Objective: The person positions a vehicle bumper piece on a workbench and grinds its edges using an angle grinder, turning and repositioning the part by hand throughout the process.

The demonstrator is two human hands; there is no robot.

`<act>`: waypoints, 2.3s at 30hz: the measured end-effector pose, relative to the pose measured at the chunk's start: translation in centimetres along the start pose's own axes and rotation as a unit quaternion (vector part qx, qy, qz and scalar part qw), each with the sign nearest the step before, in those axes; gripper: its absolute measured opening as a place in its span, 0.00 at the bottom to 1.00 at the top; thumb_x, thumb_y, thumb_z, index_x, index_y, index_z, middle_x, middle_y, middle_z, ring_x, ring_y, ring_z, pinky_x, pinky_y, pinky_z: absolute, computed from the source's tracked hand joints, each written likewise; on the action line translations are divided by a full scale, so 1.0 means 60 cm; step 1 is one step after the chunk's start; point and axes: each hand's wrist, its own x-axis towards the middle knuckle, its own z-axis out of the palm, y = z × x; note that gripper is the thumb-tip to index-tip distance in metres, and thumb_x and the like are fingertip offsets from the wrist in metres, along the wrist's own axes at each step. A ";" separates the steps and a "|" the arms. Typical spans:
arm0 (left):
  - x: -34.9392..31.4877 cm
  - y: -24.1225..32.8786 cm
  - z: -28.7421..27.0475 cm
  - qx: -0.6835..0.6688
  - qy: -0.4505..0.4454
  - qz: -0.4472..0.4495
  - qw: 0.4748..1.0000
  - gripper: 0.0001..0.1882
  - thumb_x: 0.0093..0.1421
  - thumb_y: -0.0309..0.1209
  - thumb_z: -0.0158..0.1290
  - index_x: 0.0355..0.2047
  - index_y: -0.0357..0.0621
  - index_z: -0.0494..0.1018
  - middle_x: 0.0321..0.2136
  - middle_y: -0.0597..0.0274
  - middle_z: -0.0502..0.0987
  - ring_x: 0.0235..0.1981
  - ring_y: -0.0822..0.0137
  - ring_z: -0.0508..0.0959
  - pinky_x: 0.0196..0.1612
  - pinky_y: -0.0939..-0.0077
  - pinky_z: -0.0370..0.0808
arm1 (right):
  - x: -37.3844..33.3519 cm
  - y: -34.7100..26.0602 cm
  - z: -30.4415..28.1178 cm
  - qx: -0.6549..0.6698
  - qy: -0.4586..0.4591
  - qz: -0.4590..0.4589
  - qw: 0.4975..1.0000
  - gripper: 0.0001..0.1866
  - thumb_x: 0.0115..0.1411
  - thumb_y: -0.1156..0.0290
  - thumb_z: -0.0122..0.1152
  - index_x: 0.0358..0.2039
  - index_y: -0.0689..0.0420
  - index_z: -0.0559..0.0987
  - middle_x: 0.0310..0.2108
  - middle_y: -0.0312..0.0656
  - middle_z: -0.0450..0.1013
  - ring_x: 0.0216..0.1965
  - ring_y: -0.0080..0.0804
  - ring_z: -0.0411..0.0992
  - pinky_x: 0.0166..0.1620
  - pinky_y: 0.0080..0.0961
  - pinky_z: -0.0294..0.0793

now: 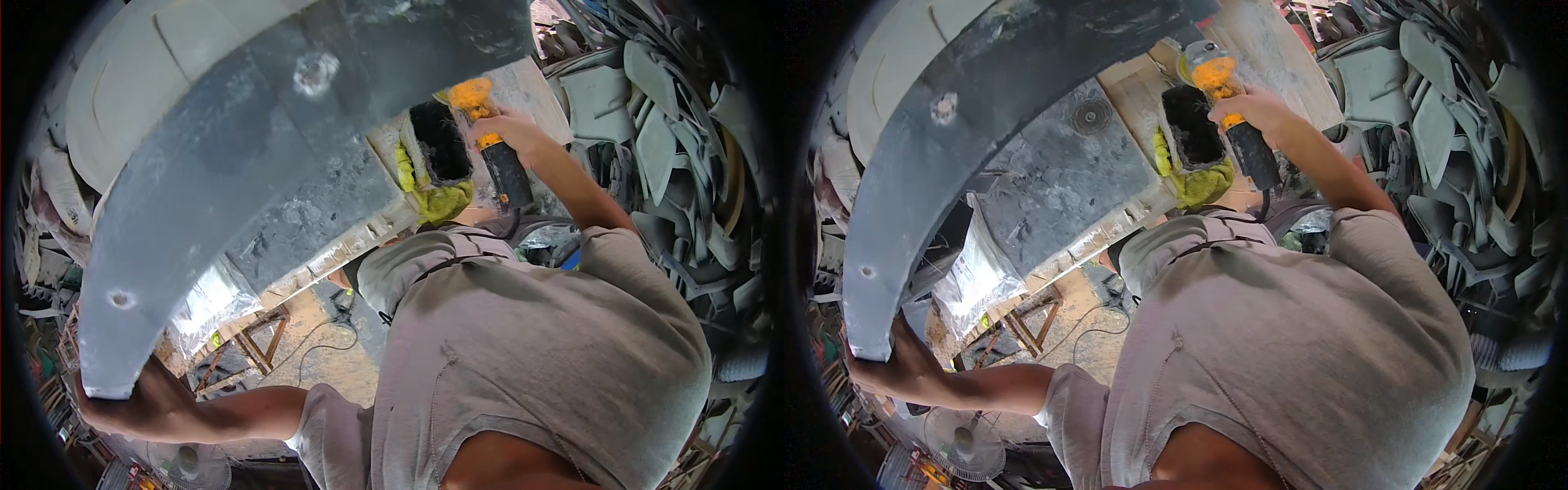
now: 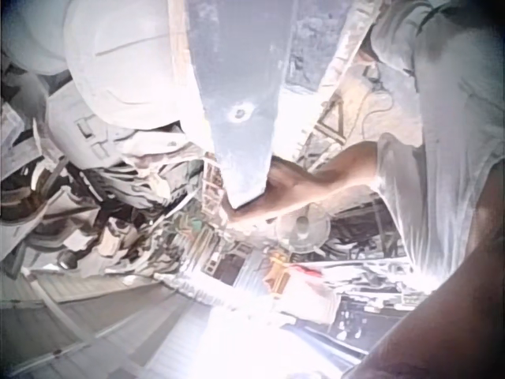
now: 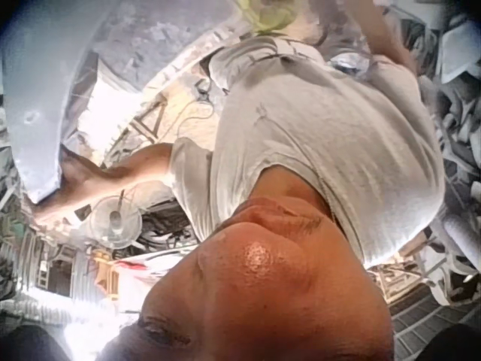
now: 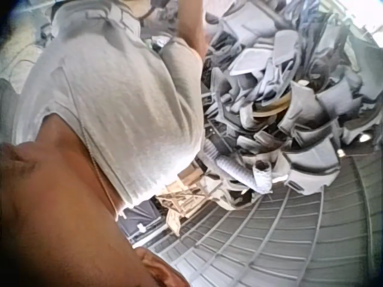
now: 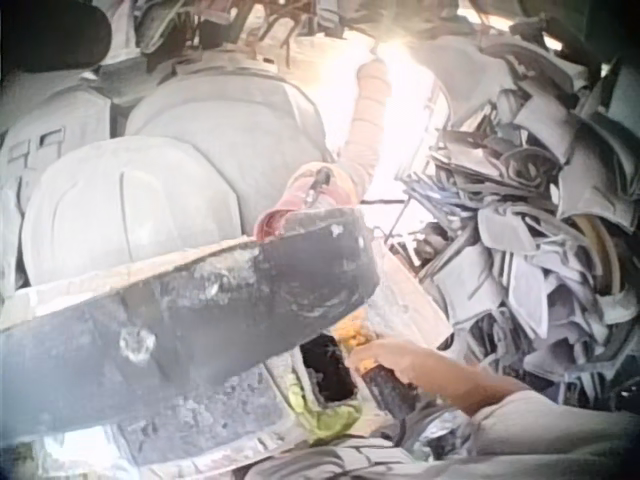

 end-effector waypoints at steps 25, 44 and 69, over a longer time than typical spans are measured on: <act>0.066 0.015 0.019 0.131 -0.084 0.143 0.977 0.45 0.51 0.58 0.68 0.61 0.45 0.67 0.51 0.53 0.71 0.54 0.48 0.70 0.57 0.48 0.67 | -0.114 0.315 -0.106 0.278 0.178 -0.016 0.944 0.17 0.47 0.73 0.67 0.38 0.60 0.73 0.25 0.41 0.73 0.25 0.32 0.75 0.30 0.30 0.77; -0.029 0.019 -0.063 -0.322 -0.067 0.204 0.922 0.39 0.51 0.45 0.71 0.57 0.44 0.66 0.59 0.50 0.64 0.62 0.51 0.65 0.66 0.53 0.60 | -0.331 0.121 0.101 0.368 0.127 -0.274 0.879 0.21 0.50 0.72 0.63 0.46 0.63 0.74 0.33 0.46 0.75 0.32 0.36 0.76 0.35 0.33 0.79; -0.029 -0.027 -0.095 -0.358 -0.234 0.228 0.875 0.35 0.35 0.53 0.69 0.49 0.71 0.82 0.43 0.80 0.84 0.68 0.55 0.63 0.70 0.40 0.31 | -0.440 -0.105 0.580 0.401 0.166 -0.586 0.684 0.13 0.46 0.85 0.64 0.35 0.65 0.78 0.32 0.41 0.76 0.33 0.32 0.77 0.40 0.27 0.78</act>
